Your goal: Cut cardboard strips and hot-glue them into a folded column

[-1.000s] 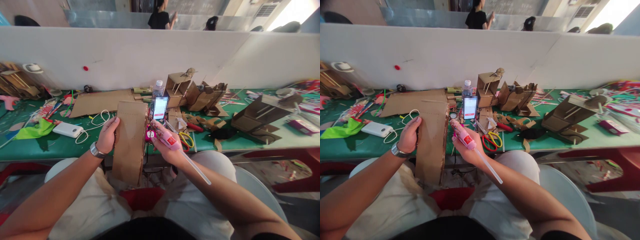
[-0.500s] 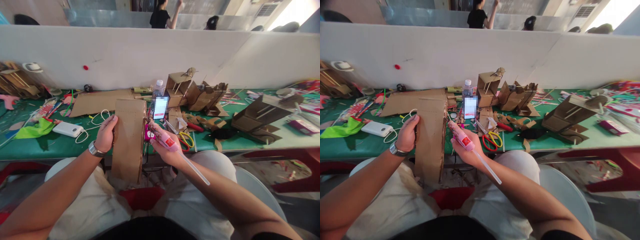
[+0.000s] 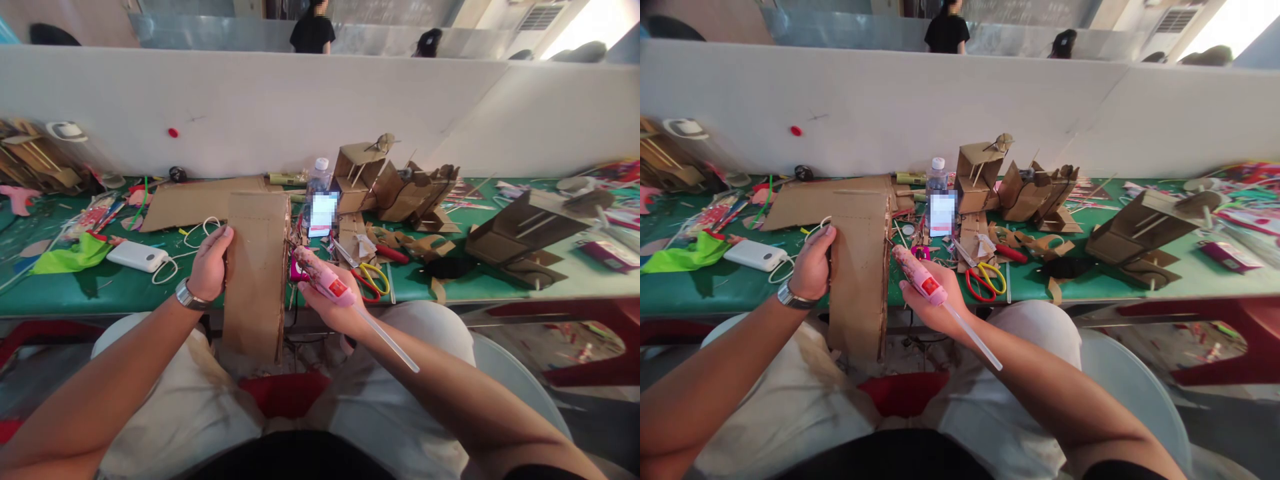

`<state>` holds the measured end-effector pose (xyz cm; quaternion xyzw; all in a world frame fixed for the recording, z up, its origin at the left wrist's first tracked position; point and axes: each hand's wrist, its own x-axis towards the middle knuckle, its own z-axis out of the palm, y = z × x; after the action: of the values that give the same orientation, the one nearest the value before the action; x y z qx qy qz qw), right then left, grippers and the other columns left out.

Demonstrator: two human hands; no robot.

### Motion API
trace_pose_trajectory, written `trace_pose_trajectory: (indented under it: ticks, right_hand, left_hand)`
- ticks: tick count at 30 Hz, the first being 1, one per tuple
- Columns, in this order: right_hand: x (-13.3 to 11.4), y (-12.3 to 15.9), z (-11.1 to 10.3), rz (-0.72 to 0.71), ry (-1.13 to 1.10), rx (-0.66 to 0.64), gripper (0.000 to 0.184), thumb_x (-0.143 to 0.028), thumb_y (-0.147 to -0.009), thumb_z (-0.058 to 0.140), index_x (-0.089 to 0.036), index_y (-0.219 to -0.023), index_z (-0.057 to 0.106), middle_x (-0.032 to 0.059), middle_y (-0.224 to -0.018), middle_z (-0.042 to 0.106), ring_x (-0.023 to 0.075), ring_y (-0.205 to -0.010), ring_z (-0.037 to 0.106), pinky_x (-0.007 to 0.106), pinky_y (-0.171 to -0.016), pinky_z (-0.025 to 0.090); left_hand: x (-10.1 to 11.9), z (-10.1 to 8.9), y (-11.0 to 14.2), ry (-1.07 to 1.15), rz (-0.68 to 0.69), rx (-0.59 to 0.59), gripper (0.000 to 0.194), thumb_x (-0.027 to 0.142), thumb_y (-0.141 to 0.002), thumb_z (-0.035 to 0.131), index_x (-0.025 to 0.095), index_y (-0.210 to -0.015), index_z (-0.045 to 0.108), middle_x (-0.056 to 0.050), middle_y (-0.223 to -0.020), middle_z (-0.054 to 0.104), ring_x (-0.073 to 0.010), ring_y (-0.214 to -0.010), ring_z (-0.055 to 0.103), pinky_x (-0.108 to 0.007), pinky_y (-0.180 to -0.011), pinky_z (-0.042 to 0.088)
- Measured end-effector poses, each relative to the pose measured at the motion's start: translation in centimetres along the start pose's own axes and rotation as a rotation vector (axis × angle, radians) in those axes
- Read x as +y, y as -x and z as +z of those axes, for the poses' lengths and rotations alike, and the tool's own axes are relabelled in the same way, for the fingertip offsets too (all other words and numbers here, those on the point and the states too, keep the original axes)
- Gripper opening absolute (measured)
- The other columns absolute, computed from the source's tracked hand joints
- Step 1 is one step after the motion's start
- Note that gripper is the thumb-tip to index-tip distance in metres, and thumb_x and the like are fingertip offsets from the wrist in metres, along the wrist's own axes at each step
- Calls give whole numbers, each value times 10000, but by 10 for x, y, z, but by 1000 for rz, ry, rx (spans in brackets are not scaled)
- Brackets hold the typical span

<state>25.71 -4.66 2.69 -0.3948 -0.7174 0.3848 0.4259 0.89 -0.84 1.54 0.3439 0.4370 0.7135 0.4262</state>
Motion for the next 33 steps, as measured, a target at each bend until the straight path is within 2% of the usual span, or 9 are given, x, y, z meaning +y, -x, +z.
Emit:
trace_pose_trajectory:
  ticks: [2, 4, 9, 13, 19, 23, 26, 29, 33]
  right_hand:
    - [2, 0, 2, -32, -22, 2, 492, -243, -866, 685, -230, -1358, 700, 70, -1158, 776, 259, -971, 743, 361, -826, 602]
    - [4, 0, 3, -32, -30, -3, 502, -239, -870, 681, -235, -1372, 697, 75, -1267, 755, 266, -1020, 749, 367, -853, 612]
    - [5, 1, 3, -23, 12, -16, 528, -234, -876, 674, -242, -1405, 675, 59, -1105, 787, 233, -851, 753, 331, -700, 612]
    - [5, 2, 3, -65, 97, -20, 478, -251, -874, 670, -228, -1349, 709, 42, -873, 759, 229, -776, 732, 330, -684, 598]
    - [4, 3, 4, -77, 167, -34, 358, -254, -873, 663, -227, -1221, 746, 57, -894, 757, 243, -841, 741, 337, -734, 598]
    - [0, 4, 3, -93, 206, -55, 315, -255, -880, 652, -207, -1178, 743, 63, -924, 752, 235, -847, 729, 329, -756, 581]
    - [-1, 4, 3, -122, 222, -84, 294, -247, -884, 635, -201, -1153, 744, 42, -847, 715, 199, -751, 683, 310, -719, 553]
    - [-1, 4, 4, -166, 226, -93, 322, -239, -894, 613, -217, -1189, 741, 11, -763, 667, 168, -660, 620, 292, -660, 516]
    - [1, 4, 5, -191, 256, -112, 409, -227, -901, 603, -256, -1292, 715, 3, -759, 674, 173, -656, 621, 294, -648, 504]
  left_hand:
    - [0, 0, 0, -6, 16, 7, 381, 530, -644, 923, 216, -825, 806, -16, -806, 811, -252, -922, 787, -314, -815, 622]
    - [1, 0, -1, -11, 40, 12, 363, 520, -656, 920, 218, -824, 808, -16, -832, 816, -252, -954, 782, -309, -826, 618]
    - [4, 0, -1, -36, 78, 1, 354, 518, -686, 899, 210, -831, 805, -29, -887, 821, -267, -1024, 768, -323, -858, 616]
    - [4, -1, -2, -49, 93, 47, 334, 502, -693, 897, 206, -816, 802, -30, -899, 819, -256, -1048, 755, -299, -866, 605]
    - [1, -6, -7, -45, 85, 129, 378, 522, -638, 925, 222, -830, 800, -18, -906, 809, -233, -952, 753, -305, -809, 596]
    - [0, -9, -11, -59, 113, 122, 367, 522, -669, 910, 227, -856, 797, -30, -950, 805, -255, -1041, 736, -337, -893, 578]
    - [1, -12, -12, -64, 97, 96, 381, 530, -677, 903, 217, -864, 790, -32, -955, 799, -264, -1086, 722, -344, -932, 563]
    - [3, -15, -14, -67, 59, 71, 399, 537, -701, 884, 208, -904, 786, -39, -983, 797, -253, -1106, 715, -335, -943, 557]
    - [5, -16, -16, -78, 57, 95, 378, 538, -705, 878, 216, -877, 780, -39, -985, 795, -246, -1121, 716, -322, -946, 566]
